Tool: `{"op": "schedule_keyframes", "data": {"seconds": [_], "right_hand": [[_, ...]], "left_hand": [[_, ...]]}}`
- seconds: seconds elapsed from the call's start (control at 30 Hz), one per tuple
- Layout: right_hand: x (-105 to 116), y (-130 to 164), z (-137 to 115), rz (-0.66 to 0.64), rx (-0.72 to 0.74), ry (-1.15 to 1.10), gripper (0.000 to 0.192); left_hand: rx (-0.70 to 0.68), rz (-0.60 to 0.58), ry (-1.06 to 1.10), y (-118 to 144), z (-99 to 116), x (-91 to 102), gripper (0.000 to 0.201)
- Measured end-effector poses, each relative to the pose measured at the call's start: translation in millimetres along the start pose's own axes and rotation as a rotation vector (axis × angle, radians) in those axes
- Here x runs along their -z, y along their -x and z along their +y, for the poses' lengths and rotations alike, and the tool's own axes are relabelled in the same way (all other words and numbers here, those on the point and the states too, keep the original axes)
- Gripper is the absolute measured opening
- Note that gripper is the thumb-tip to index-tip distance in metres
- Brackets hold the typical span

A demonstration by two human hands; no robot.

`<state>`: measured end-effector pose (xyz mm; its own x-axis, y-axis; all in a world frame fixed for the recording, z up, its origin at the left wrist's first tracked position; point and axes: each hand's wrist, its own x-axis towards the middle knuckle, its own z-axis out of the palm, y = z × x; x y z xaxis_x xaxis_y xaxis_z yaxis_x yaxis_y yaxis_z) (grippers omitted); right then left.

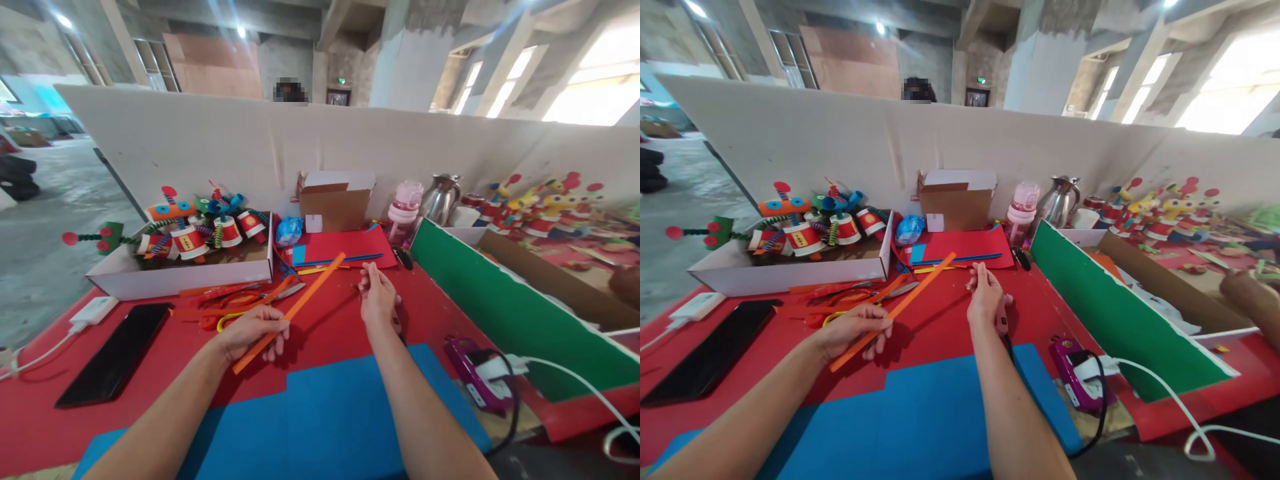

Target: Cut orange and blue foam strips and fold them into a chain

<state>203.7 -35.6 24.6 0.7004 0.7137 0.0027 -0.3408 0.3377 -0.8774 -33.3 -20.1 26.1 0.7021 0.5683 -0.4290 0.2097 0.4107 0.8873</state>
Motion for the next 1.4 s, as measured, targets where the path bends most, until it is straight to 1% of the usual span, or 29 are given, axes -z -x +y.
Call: {"op": "schedule_keyframes", "data": {"seconds": [0.03,0.07,0.13,0.17,0.2,0.23,0.33,0.47,0.53,0.7,0.93,1.13,1.2,1.23,1.27,1.3,1.33,1.4], "right_hand": [[-2.7,4.7,1.4,-0.045,-0.04,0.0,0.04],[-6.1,10.9,3.7,-0.141,-0.115,0.029,0.043],[-13.4,25.4,9.9,-0.421,-0.281,0.141,0.046],[-16.5,32.6,13.2,-0.533,-0.311,0.201,0.042],[-19.0,39.0,16.1,-0.609,-0.316,0.252,0.039],[-20.8,44.3,18.4,-0.646,-0.301,0.289,0.037],[-22.7,53.6,21.7,-0.67,-0.26,0.36,0.034],[-23.7,59.5,22.9,-0.752,-0.249,0.455,0.034],[-24.6,61.3,23.4,-0.747,-0.222,0.482,0.034],[-23.8,56.1,20.8,-0.626,-0.123,0.47,0.037],[-15.8,33.2,11.5,-0.423,-0.019,0.372,0.037],[-8.1,13.1,-3.3,-0.258,0.072,0.305,0.039],[-7.3,11.1,-4.8,-0.193,0.103,0.255,0.039],[-7.7,12.4,-3.6,-0.185,0.097,0.227,0.038],[-8.7,15.5,-0.9,-0.205,0.069,0.203,0.037],[-10.2,20.2,3.3,-0.268,0.015,0.194,0.036],[-12.1,26.3,8.8,-0.371,-0.058,0.213,0.035],[-16.2,39.7,21.5,-0.647,-0.207,0.335,0.037]], "left_hand": [[-0.037,0.039,0.028,-0.8,-0.1,-1.0,0.041],[-0.07,0.068,0.05,-1.6,-0.3,-2.4,0.041],[-0.099,0.085,0.068,-2.9,-0.9,-5.3,0.042],[-0.095,0.078,0.063,-3.2,-1.1,-6.4,0.043],[-0.083,0.062,0.049,-3.3,-1.4,-7.3,0.043],[-0.072,0.043,0.03,-3.1,-1.5,-7.9,0.043],[-0.082,0.014,-0.014,-2.4,-1.2,-9.2,0.045],[-0.124,0.036,-0.007,-3.3,-1.3,-11.8,0.046],[-0.12,0.044,0.013,-3.8,-1.5,-13.6,0.045],[-0.084,0.04,0.021,-2.5,-0.8,-16.9,0.043],[-0.033,0.009,0.03,-1.8,-2.8,-14.9,0.042],[-0.043,-0.004,-0.042,0.2,-2.5,-12.3,0.041],[-0.062,0.002,-0.067,-0.3,-2.8,-12.1,0.041],[-0.076,0.011,-0.082,-1.0,-3.2,-12.1,0.042],[-0.092,0.026,-0.101,-1.9,-3.7,-12.2,0.044],[-0.108,0.046,-0.126,-3.0,-4.3,-12.4,0.046],[-0.123,0.068,-0.155,-4.2,-4.8,-12.6,0.047],[-0.147,0.11,-0.21,-6.2,-5.4,-12.9,0.051]]}}
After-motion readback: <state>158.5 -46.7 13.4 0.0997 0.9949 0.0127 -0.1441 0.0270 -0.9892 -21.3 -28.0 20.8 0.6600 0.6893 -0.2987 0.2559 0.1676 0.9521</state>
